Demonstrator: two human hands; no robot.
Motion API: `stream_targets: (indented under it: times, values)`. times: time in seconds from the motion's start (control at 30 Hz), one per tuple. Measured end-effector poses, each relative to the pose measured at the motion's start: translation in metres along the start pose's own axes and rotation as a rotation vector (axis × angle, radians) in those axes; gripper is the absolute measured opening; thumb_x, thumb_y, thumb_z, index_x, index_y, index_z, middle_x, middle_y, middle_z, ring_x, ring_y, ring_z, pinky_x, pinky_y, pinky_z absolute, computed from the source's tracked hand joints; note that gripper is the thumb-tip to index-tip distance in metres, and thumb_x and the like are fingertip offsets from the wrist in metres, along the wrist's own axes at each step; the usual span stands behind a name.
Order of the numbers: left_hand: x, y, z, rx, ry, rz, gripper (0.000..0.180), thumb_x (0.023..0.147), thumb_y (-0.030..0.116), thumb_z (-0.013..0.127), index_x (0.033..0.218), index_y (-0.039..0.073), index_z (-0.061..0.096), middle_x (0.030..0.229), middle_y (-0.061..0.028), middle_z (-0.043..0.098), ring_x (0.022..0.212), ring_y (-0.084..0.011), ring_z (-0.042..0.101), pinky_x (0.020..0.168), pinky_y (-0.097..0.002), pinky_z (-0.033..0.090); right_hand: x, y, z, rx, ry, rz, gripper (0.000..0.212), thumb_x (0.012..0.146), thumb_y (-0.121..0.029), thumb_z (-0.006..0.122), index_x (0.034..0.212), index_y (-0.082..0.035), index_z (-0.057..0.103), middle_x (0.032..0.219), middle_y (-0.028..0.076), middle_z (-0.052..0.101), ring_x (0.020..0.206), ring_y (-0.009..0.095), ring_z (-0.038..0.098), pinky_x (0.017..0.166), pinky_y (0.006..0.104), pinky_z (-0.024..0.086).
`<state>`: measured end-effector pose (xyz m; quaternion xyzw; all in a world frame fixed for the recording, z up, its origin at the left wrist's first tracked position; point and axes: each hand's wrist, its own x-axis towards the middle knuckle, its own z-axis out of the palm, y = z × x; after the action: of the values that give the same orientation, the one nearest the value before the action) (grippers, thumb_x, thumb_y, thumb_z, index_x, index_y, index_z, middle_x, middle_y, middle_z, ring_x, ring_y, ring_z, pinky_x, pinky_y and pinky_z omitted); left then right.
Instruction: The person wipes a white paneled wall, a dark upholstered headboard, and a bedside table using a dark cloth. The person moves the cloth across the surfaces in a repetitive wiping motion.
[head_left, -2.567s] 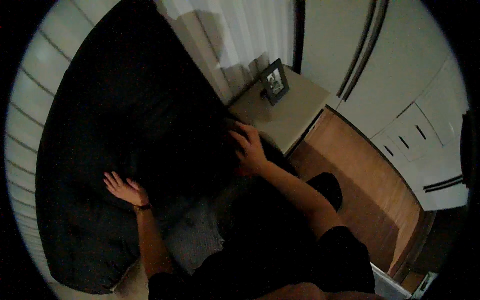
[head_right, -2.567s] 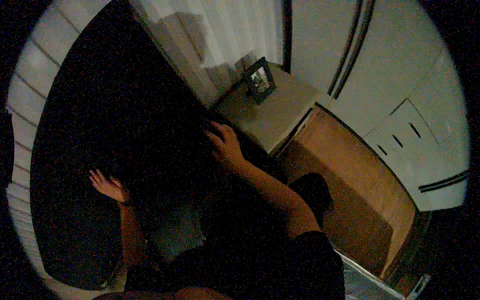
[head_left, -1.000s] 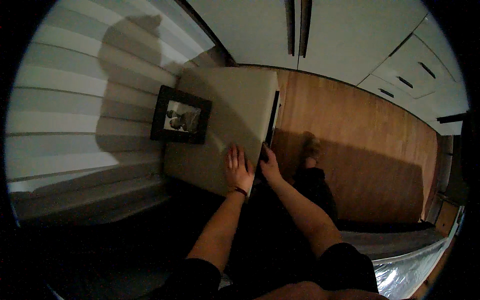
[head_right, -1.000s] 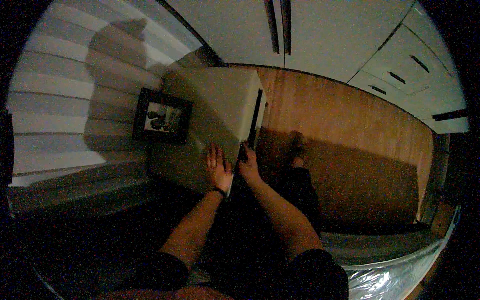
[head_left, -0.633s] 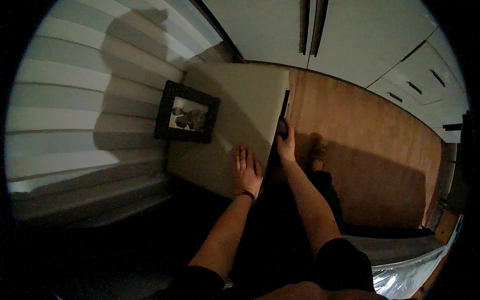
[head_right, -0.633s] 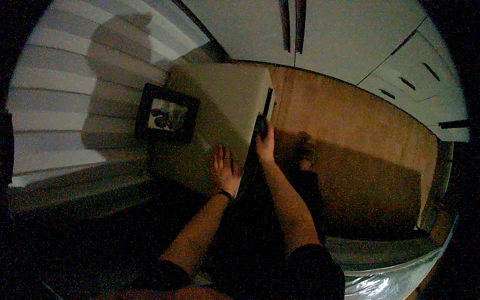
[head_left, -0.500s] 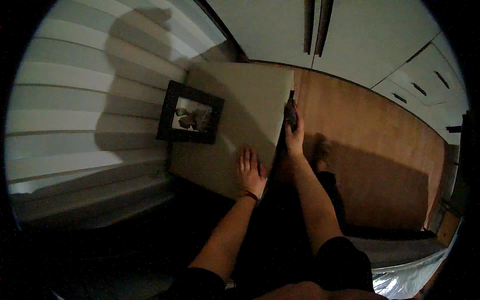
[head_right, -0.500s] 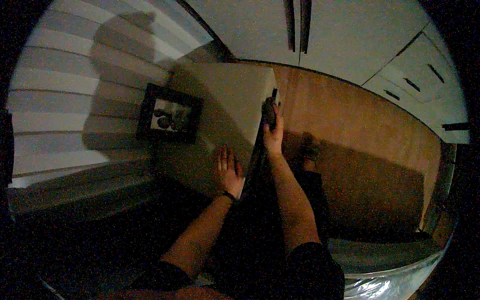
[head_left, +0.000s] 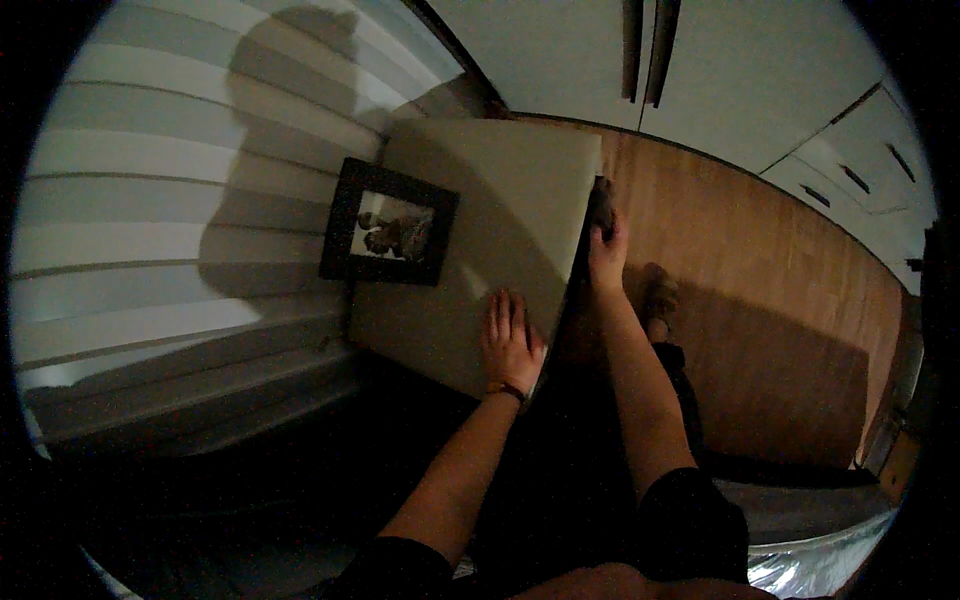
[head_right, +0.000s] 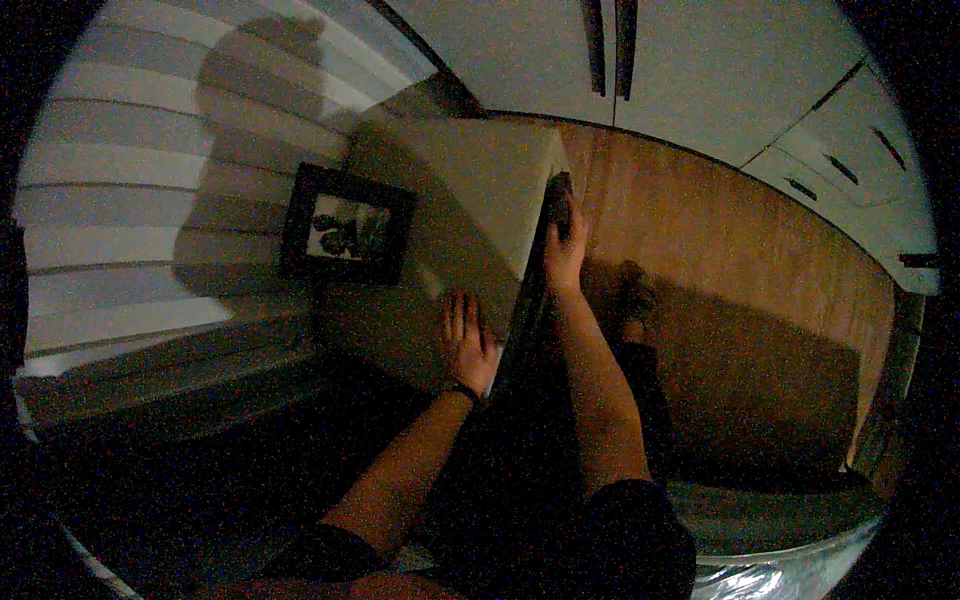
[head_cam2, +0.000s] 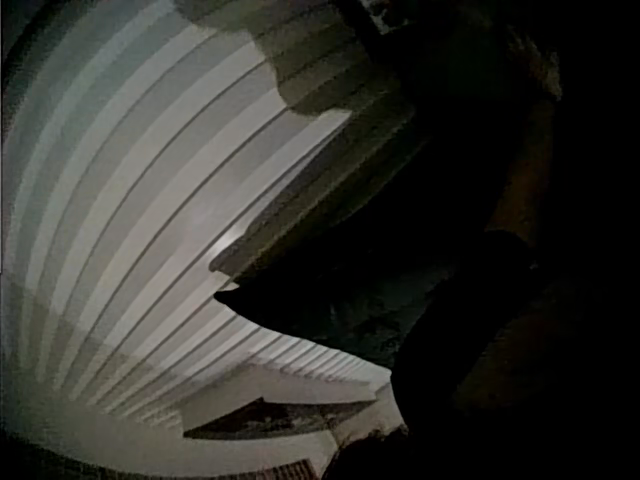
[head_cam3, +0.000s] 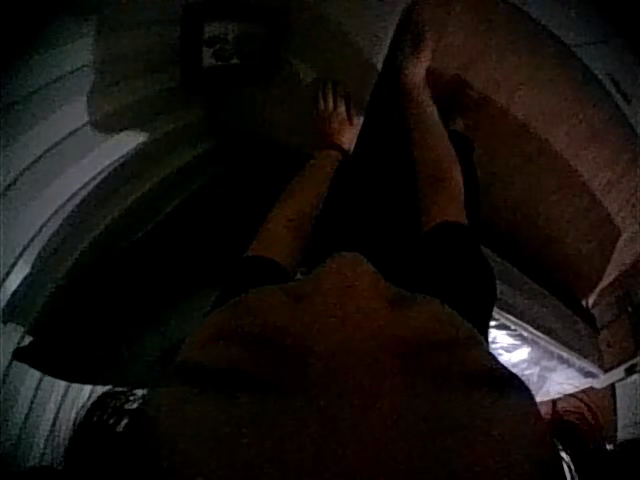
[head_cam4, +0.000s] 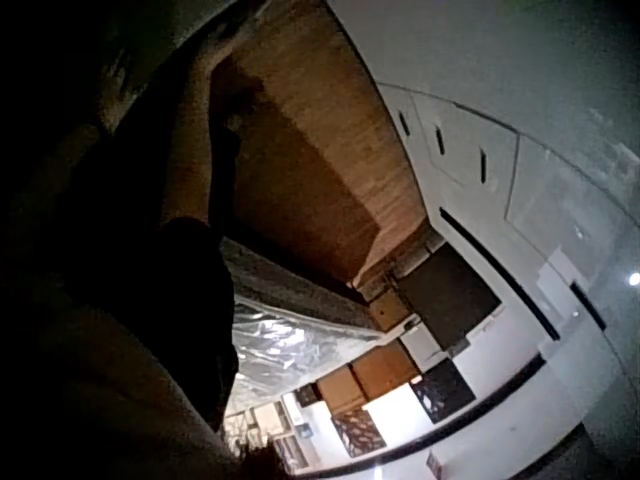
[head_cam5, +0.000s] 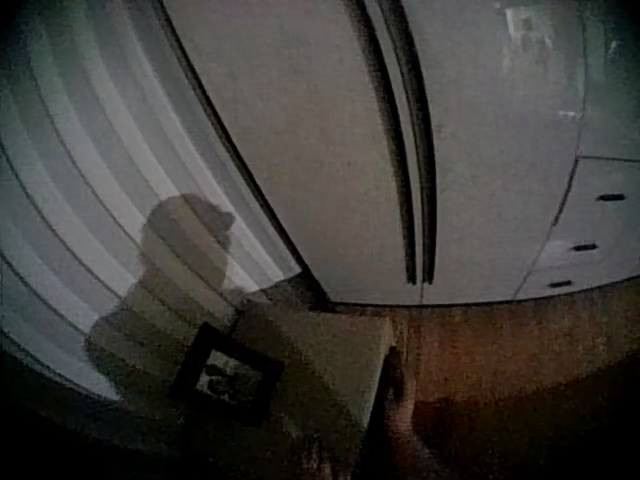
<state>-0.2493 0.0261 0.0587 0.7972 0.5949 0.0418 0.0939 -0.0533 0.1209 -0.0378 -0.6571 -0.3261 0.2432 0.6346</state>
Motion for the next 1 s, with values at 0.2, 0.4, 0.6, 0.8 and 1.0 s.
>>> stream_targets:
  times: [0.2, 0.4, 0.6, 0.8, 1.0]
  values:
    - [0.002, -0.006, 0.001, -0.15, 0.019, 0.045, 0.055, 0.092, 0.023, 0.045, 0.143, 0.005, 0.034, 0.154, -0.0164, 0.022, 0.14, -0.0389, 0.021, 0.113, -0.0524, 0.021, 0.024, 0.015, 0.006, -0.141, -0.041, -0.168, 0.061, 0.076, 0.005, 0.058, 0.134, -0.009, 0.049, 0.133, 0.018, 0.048, 0.121, 0.039, 0.046, 0.103, 0.0414, 0.037]
    - [0.003, -0.003, 0.0, -0.095, 0.037, 0.046, 0.053, 0.092, 0.026, 0.046, 0.14, 0.005, 0.037, 0.152, -0.015, 0.026, 0.14, -0.0349, 0.025, 0.113, -0.0481, 0.025, 0.022, 0.061, -0.008, -0.235, -0.185, 0.117, 0.055, 0.078, 0.005, 0.057, 0.132, -0.005, 0.05, 0.125, 0.019, 0.055, 0.115, 0.037, 0.053, 0.101, 0.0407, 0.041]
    - [0.001, -0.004, 0.002, -0.123, 0.018, 0.002, 0.054, 0.092, 0.026, 0.046, 0.142, 0.006, 0.036, 0.153, -0.0138, 0.024, 0.141, -0.0335, 0.023, 0.114, -0.0471, 0.022, 0.088, -0.018, 0.01, -0.134, 0.043, -0.218, 0.052, 0.081, 0.006, 0.056, 0.132, -0.005, 0.051, 0.131, 0.019, 0.051, 0.121, 0.035, 0.05, 0.102, 0.0405, 0.041]
    - [0.002, 0.002, -0.007, -0.101, 0.024, 0.011, 0.055, 0.093, 0.025, 0.045, 0.143, 0.007, 0.035, 0.154, -0.0125, 0.023, 0.141, -0.0315, 0.023, 0.115, -0.0468, 0.021, 0.096, 0.028, 0.013, -0.429, -0.044, -0.079, 0.054, 0.081, 0.0, 0.056, 0.135, -0.01, 0.05, 0.132, 0.02, 0.047, 0.126, 0.04, 0.042, 0.102, 0.0456, 0.04]
    - [0.001, 0.005, -0.009, -0.1, 0.047, 0.032, 0.052, 0.093, 0.024, 0.045, 0.142, 0.006, 0.037, 0.153, -0.0133, 0.025, 0.14, -0.0331, 0.025, 0.114, -0.0473, 0.022, 0.056, 0.07, 0.01, -0.822, -0.262, 0.172, 0.058, 0.082, -0.011, 0.059, 0.138, -0.023, 0.047, 0.14, 0.018, 0.039, 0.126, 0.045, 0.039, 0.102, 0.0495, 0.041]
